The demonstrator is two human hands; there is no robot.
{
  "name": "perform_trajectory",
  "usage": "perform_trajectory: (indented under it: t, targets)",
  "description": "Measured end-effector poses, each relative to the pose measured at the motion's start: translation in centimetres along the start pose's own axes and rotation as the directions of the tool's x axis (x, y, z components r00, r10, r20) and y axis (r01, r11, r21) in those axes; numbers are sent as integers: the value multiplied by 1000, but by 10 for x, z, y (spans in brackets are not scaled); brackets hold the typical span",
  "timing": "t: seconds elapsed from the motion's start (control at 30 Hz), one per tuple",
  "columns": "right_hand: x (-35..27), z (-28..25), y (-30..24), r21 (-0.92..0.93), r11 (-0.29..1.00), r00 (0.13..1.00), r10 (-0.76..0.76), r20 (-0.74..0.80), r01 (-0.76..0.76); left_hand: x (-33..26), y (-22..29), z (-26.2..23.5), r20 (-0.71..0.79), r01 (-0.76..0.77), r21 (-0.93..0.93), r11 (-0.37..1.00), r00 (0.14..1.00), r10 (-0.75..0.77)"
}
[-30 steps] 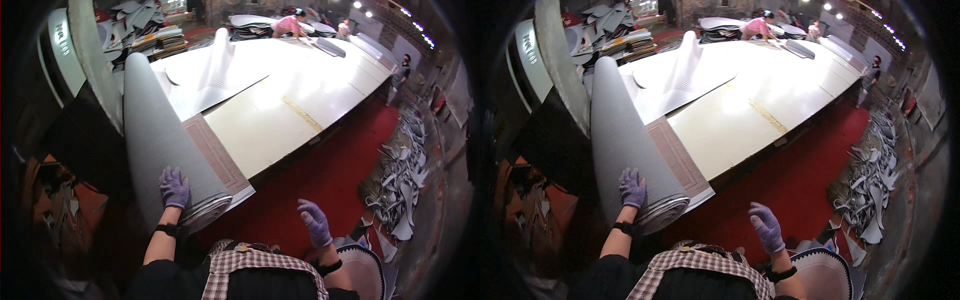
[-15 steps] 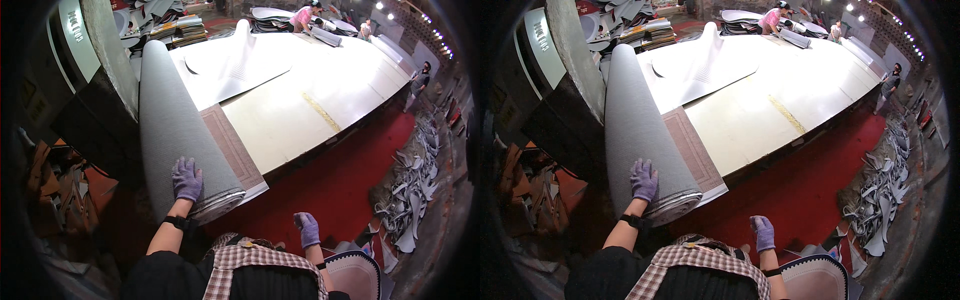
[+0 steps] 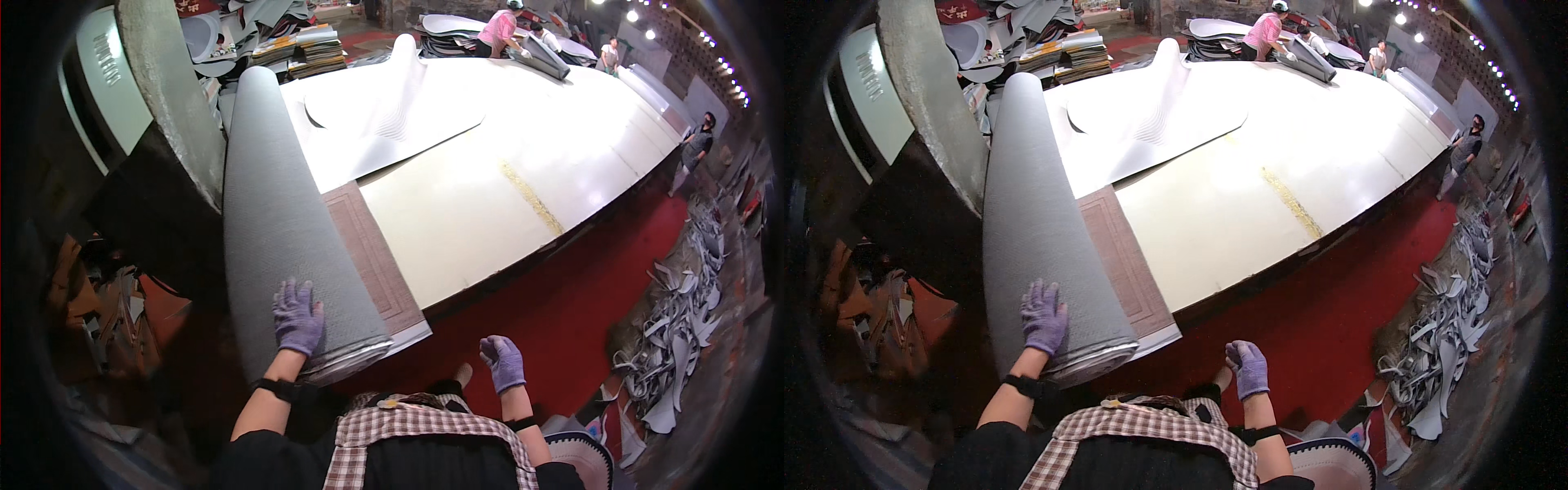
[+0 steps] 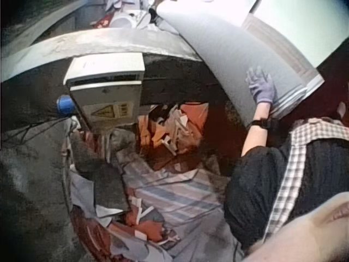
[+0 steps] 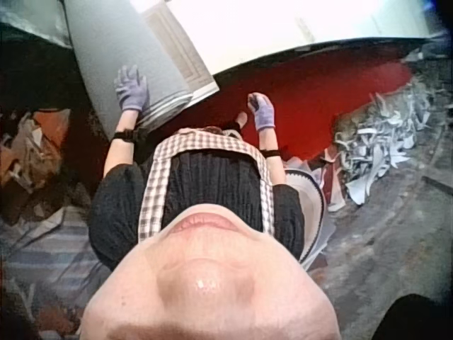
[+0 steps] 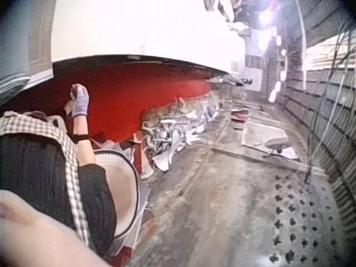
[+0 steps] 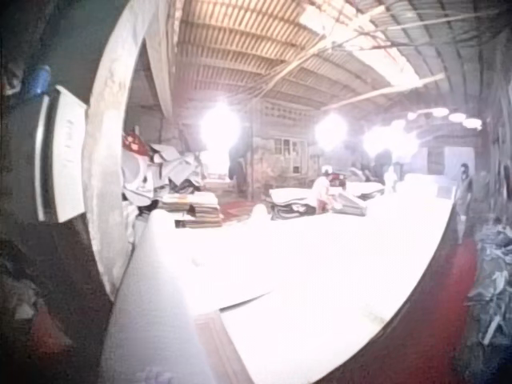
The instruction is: The recorder uses an electric handheld fabric cutter to cut large pieces of material from a roll on a factory table.
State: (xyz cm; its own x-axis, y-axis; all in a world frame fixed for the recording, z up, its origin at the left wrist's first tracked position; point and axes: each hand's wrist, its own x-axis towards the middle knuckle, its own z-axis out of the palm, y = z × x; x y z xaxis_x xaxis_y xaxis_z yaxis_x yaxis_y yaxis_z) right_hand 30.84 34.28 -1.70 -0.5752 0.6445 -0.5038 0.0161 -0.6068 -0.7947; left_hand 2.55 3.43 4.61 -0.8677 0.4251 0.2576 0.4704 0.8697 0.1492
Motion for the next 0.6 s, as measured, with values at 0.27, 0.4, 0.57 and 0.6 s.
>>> perform_trajectory:
  t: [0.27, 0.4, 0.57, 0.6]
  targets:
    - [128, -31, -98, -17, 1000, 1000, -21, 23, 21, -4, 3, 6, -70, 51, -38, 998, 996, -54]
    - [212, 5, -154, -104, 995, 991, 26, 135, -12, -15, -2, -1, -37, 160, 181, 970, 987, -156]
    - [329, 47, -203, -98, 995, 974, 54, 219, -33, 2, 34, -1, 135, 320, 323, 890, 916, -379]
    - [345, 55, -207, -67, 996, 973, 73, 218, -59, 3, 40, -2, 133, 345, 336, 877, 904, -406]
